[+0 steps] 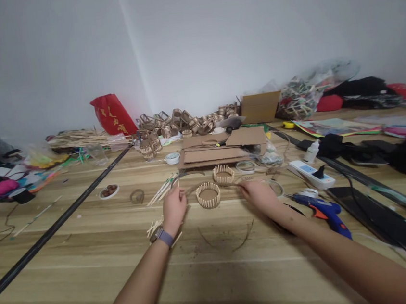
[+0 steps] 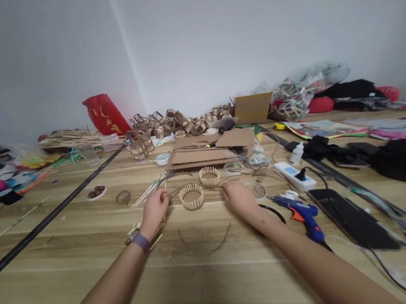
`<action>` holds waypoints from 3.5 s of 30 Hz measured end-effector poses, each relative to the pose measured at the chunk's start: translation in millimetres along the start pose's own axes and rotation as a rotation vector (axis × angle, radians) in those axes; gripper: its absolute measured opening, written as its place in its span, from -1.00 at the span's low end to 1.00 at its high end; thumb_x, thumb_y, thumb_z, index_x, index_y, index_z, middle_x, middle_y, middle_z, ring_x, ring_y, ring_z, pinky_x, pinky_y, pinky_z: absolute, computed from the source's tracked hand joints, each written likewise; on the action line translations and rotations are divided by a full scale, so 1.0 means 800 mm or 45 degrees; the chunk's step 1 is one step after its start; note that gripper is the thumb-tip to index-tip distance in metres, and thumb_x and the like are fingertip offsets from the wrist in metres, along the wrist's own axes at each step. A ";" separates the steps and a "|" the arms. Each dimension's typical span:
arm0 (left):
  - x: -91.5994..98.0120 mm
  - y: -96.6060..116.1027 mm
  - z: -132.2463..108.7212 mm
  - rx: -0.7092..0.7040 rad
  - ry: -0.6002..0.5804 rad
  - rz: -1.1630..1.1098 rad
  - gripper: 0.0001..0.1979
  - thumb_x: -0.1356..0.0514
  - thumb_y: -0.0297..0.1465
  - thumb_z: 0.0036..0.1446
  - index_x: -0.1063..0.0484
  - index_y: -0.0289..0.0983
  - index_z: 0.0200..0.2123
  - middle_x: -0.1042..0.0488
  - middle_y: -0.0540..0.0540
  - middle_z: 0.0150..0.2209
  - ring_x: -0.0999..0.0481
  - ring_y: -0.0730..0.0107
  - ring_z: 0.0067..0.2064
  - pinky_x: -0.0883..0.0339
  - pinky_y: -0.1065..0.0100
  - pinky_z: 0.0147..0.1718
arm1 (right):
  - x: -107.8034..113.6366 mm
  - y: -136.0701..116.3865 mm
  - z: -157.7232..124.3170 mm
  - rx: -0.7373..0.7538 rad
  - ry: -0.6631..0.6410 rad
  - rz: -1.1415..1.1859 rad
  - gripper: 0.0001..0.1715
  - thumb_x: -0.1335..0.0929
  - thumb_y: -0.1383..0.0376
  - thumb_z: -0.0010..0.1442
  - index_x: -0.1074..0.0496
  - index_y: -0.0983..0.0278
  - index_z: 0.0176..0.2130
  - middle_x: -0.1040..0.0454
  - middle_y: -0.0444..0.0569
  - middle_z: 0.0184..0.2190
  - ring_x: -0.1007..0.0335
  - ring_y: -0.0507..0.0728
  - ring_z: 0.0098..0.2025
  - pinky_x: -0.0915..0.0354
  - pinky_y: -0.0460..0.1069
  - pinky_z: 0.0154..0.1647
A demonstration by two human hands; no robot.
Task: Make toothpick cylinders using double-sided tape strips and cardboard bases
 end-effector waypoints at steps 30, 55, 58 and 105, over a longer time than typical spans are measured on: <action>-0.065 0.072 -0.035 -0.211 -0.522 0.324 -0.78 -0.06 -0.51 0.22 -0.52 -0.27 -0.26 -0.59 -0.14 -0.25 -0.54 0.27 -0.20 -0.28 0.37 -0.22 | -0.016 -0.133 -0.040 0.391 -0.020 -0.157 -0.64 -0.21 0.26 0.32 -0.55 0.35 -0.20 -0.63 0.18 -0.27 -0.56 0.24 -0.23 -0.25 0.01 -0.18; -0.020 0.105 -0.055 -0.098 -0.265 0.529 -0.75 0.01 -0.31 0.31 -0.38 -0.26 -0.08 -0.57 -0.14 -0.36 -0.57 0.18 -0.32 -0.33 0.31 -0.35 | -0.005 -0.029 -0.010 0.100 0.078 1.117 -0.46 -0.15 -0.07 0.21 -0.42 0.27 -0.38 -0.37 -0.11 -0.58 -0.25 0.08 -0.54 -0.20 -0.03 -0.45; -0.020 0.127 -0.066 -0.193 -0.226 -0.037 -0.81 -0.09 -0.41 0.22 -0.40 -0.24 -0.11 -0.56 -0.09 -0.27 -0.54 0.30 -0.26 -0.35 0.35 -0.27 | -0.009 -0.041 -0.030 0.102 -0.003 1.426 -0.39 -0.20 -0.21 0.11 -0.38 0.26 -0.38 -0.31 -0.16 -0.60 -0.16 0.02 -0.58 -0.14 -0.06 -0.50; -0.062 0.105 -0.215 0.330 -0.647 -0.646 -0.52 -0.06 -0.40 0.23 -0.25 -0.21 0.23 -0.56 -0.14 -0.13 -0.54 0.33 -0.21 -0.43 0.33 -0.21 | -0.026 -0.054 -0.123 0.384 -0.436 0.718 -0.63 -0.19 0.21 0.23 -0.30 0.24 -0.56 -0.37 -0.12 -0.61 -0.25 0.06 -0.51 -0.10 -0.09 -0.50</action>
Point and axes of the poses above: each hand's wrist, its own z-axis towards the middle knuckle, its own x-axis out of the back of the hand, y = z × x, the point moved 8 cm from there along z, towards the middle knuckle
